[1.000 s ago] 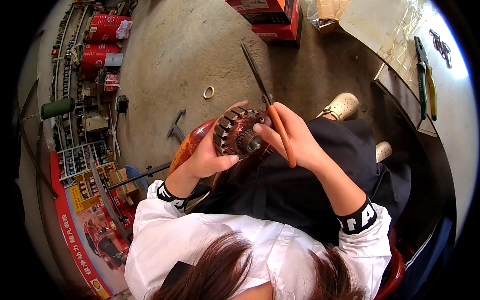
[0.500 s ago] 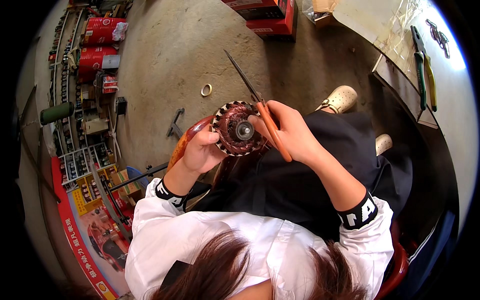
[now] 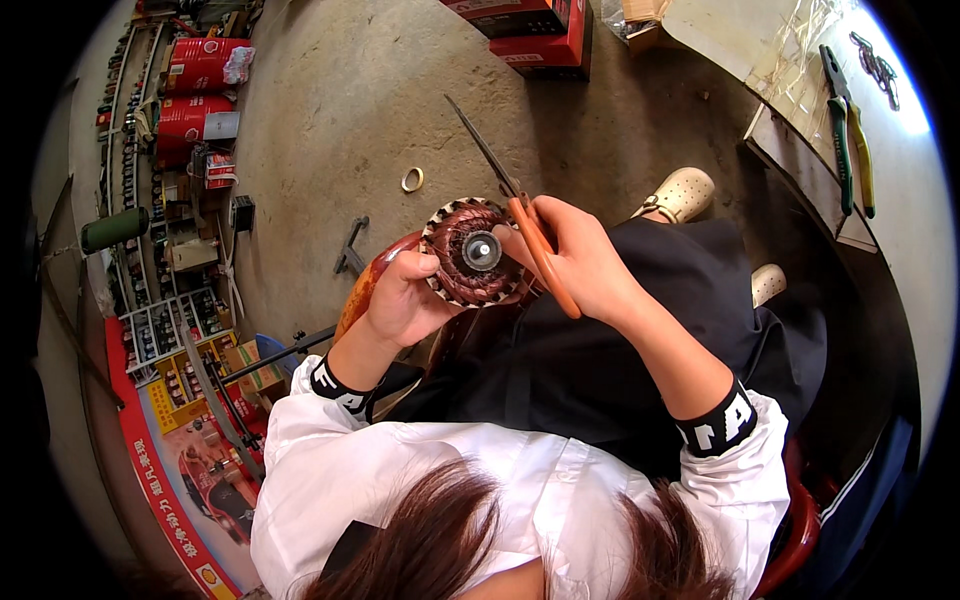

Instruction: The person works on a motor stator, using pliers and scissors to trim and adjust copper windings. They manipulate the stator with both hands, cutting protruding wires and organizing the coils within the slots. The task involves precise handling of the stator and tools to ensure the windings are properly seated and trimmed.

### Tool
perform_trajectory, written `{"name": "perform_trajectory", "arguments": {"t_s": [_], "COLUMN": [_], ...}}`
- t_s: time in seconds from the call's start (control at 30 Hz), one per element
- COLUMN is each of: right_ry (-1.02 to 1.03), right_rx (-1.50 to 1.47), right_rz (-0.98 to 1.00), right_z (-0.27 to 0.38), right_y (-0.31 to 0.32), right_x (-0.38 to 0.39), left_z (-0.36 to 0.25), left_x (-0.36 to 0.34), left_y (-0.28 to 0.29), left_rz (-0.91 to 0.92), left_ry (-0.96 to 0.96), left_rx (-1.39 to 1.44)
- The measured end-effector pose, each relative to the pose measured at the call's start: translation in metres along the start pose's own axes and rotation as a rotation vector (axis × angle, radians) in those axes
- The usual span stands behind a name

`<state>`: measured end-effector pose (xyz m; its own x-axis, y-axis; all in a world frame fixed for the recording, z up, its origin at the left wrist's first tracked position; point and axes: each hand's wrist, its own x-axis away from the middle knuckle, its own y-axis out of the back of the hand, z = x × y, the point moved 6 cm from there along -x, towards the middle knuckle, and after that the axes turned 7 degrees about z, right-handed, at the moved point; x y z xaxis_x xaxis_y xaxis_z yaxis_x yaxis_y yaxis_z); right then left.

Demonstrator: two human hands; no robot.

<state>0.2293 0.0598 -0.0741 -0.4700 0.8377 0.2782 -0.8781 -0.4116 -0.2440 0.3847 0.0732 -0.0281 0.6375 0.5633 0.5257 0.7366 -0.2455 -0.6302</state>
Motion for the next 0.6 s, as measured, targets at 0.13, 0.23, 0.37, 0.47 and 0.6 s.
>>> {"name": "perform_trajectory", "arguments": {"t_s": [0.13, 0.23, 0.37, 0.47, 0.6], "right_ry": [-0.023, -0.052, -0.055, 0.009, 0.132], "right_rx": [-0.054, -0.091, -0.265, -0.383, -0.323], "right_rz": [-0.019, -0.004, 0.030, 0.092, 0.131], "right_z": [-0.002, 0.003, 0.002, -0.001, 0.006], "right_y": [0.002, 0.001, 0.002, 0.005, 0.000], "right_x": [0.000, 0.002, 0.004, 0.006, 0.009], "left_z": [-0.006, -0.010, -0.015, -0.017, -0.019], "left_x": [0.000, 0.003, 0.005, 0.007, 0.010], "left_y": [-0.006, -0.002, 0.007, 0.014, 0.021], "left_rz": [-0.024, -0.063, -0.104, -0.128, -0.168], "left_ry": [-0.028, -0.088, -0.164, -0.200, -0.210], "left_rx": [-0.034, -0.046, -0.060, -0.065, -0.061]}}
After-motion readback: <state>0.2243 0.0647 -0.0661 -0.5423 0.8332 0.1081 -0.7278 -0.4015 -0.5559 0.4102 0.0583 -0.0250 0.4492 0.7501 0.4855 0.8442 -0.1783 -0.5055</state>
